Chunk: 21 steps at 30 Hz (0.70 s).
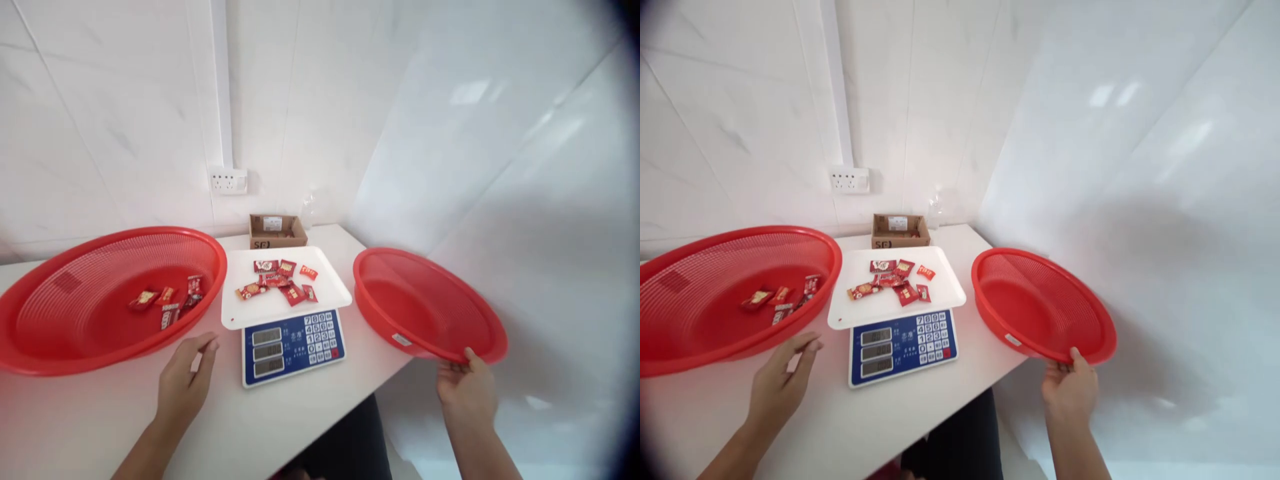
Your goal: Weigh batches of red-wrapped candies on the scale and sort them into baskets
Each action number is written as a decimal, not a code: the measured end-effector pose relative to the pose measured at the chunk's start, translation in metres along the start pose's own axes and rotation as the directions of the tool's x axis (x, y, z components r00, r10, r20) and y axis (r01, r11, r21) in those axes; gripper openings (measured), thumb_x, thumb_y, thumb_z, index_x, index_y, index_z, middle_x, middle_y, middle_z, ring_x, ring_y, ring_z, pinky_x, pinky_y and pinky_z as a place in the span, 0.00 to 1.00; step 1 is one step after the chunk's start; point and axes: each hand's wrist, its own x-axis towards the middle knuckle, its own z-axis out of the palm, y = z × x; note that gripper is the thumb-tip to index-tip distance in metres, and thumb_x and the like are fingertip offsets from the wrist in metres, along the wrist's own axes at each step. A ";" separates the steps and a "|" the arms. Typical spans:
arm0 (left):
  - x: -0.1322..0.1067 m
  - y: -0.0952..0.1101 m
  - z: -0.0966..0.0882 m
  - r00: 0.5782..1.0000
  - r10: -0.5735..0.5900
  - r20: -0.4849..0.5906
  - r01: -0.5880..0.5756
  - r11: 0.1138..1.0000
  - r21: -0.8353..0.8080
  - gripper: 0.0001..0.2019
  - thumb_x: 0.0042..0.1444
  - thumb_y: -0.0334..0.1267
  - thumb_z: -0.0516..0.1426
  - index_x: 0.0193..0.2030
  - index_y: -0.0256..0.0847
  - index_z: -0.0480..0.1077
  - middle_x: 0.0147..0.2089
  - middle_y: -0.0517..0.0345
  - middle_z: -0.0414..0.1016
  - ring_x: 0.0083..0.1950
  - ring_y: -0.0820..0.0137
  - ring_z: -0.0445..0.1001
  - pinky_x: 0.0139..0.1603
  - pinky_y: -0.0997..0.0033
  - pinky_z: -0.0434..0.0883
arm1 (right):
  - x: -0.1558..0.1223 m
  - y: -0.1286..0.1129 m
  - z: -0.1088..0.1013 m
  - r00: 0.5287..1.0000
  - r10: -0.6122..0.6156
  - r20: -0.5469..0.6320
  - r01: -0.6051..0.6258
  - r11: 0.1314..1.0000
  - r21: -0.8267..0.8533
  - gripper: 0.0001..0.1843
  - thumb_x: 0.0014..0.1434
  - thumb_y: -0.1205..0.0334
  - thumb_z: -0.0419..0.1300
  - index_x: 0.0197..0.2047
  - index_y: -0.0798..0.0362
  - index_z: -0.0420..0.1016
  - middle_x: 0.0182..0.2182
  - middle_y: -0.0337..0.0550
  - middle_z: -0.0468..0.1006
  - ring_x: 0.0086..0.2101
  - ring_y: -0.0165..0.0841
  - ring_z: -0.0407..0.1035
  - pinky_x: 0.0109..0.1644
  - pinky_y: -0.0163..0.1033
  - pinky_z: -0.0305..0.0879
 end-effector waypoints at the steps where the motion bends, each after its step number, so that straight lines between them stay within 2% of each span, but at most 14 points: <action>1: 0.001 0.001 0.000 1.000 -0.015 -0.007 0.015 1.000 0.013 0.13 0.56 0.47 0.51 0.37 0.42 0.72 0.31 0.55 0.78 0.32 0.69 0.76 0.20 0.78 0.67 | -0.006 0.002 0.001 0.999 0.020 -0.026 -0.019 1.000 0.017 0.10 0.45 0.59 0.60 0.29 0.48 0.61 0.27 0.34 0.67 0.26 0.30 0.65 0.30 0.39 0.66; 4: 0.001 0.002 0.001 0.999 -0.054 -0.007 0.054 0.998 0.028 0.13 0.57 0.46 0.51 0.38 0.41 0.72 0.32 0.56 0.78 0.34 0.70 0.76 0.27 0.76 0.70 | -0.029 0.001 0.009 0.981 0.185 -0.061 -0.178 0.978 0.110 0.09 0.50 0.54 0.58 0.29 0.49 0.63 0.26 0.35 0.67 0.27 0.27 0.66 0.32 0.36 0.69; 6: 0.001 0.002 0.002 0.997 -0.074 0.002 0.074 0.997 0.022 0.13 0.57 0.45 0.51 0.39 0.41 0.72 0.32 0.57 0.78 0.35 0.70 0.76 0.32 0.75 0.71 | -0.047 -0.002 0.017 0.940 0.340 -0.032 -0.334 0.934 0.124 0.13 0.52 0.51 0.58 0.27 0.49 0.62 0.24 0.34 0.67 0.25 0.26 0.66 0.30 0.34 0.69; 8: 0.000 0.002 0.001 0.996 -0.083 0.014 0.083 0.996 0.020 0.13 0.58 0.44 0.51 0.40 0.41 0.72 0.33 0.57 0.78 0.35 0.71 0.76 0.34 0.74 0.71 | -0.066 -0.006 0.027 0.880 0.462 0.111 -0.467 0.884 0.023 0.16 0.50 0.49 0.61 0.25 0.50 0.60 0.22 0.33 0.65 0.23 0.26 0.64 0.27 0.33 0.68; 10: -0.001 0.001 0.002 0.997 -0.078 0.019 0.078 0.997 0.017 0.12 0.58 0.44 0.51 0.40 0.41 0.72 0.33 0.57 0.78 0.35 0.71 0.76 0.34 0.74 0.71 | -0.084 -0.012 0.041 0.812 0.484 0.326 -0.462 0.874 -0.147 0.16 0.48 0.49 0.63 0.26 0.50 0.62 0.21 0.33 0.65 0.23 0.26 0.64 0.27 0.33 0.67; 12: -0.002 0.000 0.002 0.997 -0.070 0.020 0.069 0.998 0.008 0.12 0.58 0.44 0.51 0.40 0.40 0.72 0.33 0.57 0.78 0.35 0.71 0.76 0.35 0.75 0.71 | -0.096 -0.020 0.059 0.754 0.407 0.516 -0.292 0.911 -0.291 0.15 0.51 0.48 0.62 0.29 0.50 0.65 0.23 0.34 0.67 0.25 0.27 0.66 0.30 0.35 0.68; 14: -0.002 -0.001 0.003 0.997 -0.073 0.022 0.073 0.997 0.003 0.12 0.58 0.44 0.52 0.41 0.40 0.72 0.33 0.57 0.78 0.36 0.71 0.76 0.34 0.75 0.71 | -0.101 -0.028 0.084 0.689 0.286 0.666 -0.001 0.919 -0.395 0.14 0.54 0.48 0.60 0.34 0.50 0.69 0.28 0.37 0.72 0.30 0.30 0.69 0.37 0.38 0.69; 17: -0.001 -0.002 0.003 0.995 -0.093 0.026 0.093 0.996 0.002 0.13 0.58 0.44 0.52 0.41 0.40 0.72 0.33 0.56 0.78 0.36 0.71 0.76 0.31 0.76 0.70 | -0.097 -0.031 0.127 0.519 0.172 0.837 0.410 0.809 -0.420 0.15 0.57 0.50 0.57 0.45 0.49 0.70 0.45 0.45 0.75 0.46 0.36 0.69 0.50 0.46 0.66; 19: -0.001 -0.002 0.003 0.994 -0.102 0.028 0.102 0.995 -0.003 0.13 0.58 0.44 0.52 0.41 0.40 0.72 0.33 0.56 0.78 0.35 0.71 0.76 0.30 0.76 0.70 | -0.092 -0.025 0.158 0.387 0.108 0.916 0.595 0.729 -0.338 0.18 0.60 0.51 0.54 0.52 0.48 0.68 0.53 0.47 0.70 0.54 0.38 0.64 0.57 0.48 0.60; 21: 0.000 -0.003 0.002 0.994 -0.109 0.029 0.109 0.994 -0.011 0.13 0.57 0.45 0.52 0.40 0.40 0.72 0.33 0.56 0.78 0.35 0.71 0.76 0.30 0.77 0.70 | -0.091 -0.014 0.189 0.274 0.098 0.957 0.700 0.661 -0.268 0.22 0.60 0.52 0.53 0.56 0.48 0.66 0.57 0.48 0.66 0.59 0.38 0.58 0.62 0.49 0.54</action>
